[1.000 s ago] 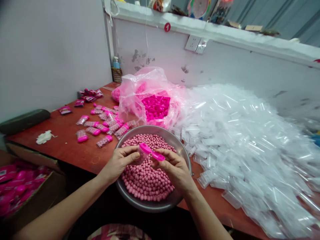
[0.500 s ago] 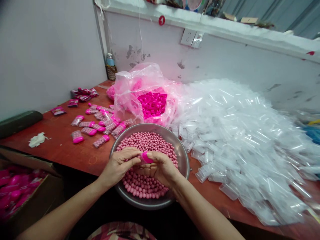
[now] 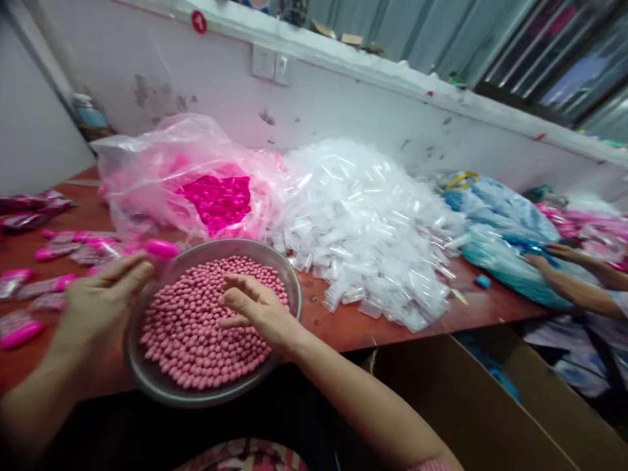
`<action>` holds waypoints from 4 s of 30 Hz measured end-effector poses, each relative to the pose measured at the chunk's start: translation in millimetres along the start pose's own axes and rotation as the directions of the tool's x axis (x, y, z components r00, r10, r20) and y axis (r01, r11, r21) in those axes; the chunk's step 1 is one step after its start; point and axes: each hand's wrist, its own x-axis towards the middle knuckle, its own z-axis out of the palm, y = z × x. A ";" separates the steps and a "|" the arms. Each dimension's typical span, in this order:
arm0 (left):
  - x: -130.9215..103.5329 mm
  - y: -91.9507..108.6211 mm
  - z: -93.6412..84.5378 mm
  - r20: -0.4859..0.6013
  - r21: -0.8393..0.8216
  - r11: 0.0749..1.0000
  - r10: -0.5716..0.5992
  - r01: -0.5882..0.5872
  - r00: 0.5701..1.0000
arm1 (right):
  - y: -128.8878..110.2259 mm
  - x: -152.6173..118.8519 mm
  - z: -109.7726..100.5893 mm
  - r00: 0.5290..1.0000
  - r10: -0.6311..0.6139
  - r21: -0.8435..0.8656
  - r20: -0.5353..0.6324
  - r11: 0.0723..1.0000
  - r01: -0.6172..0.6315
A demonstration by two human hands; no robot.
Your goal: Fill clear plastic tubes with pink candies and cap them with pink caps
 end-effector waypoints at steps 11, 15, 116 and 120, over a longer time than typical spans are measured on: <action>-19.0 8.3 20.4 0.151 0.110 0.984 0.124 -0.141 0.981 | 1.2 -58.6 -190.4 0.933 -0.341 -0.967 -0.112 -0.179 -0.181; -31.3 -2.8 27.3 0.257 0.070 0.994 0.060 -0.081 0.965 | 10.9 -50.5 -208.2 0.988 -0.152 -0.880 -0.012 -0.468 -0.083; -40.0 -11.6 19.5 0.568 -0.419 0.825 -0.088 0.379 0.819 | -41.3 110.9 -40.5 0.922 -0.372 -0.967 0.109 0.176 0.186; -39.9 -12.2 17.3 0.536 -0.430 0.815 -0.116 0.389 0.836 | -51.8 207.0 -51.1 0.962 -0.257 -0.996 0.086 -0.021 0.084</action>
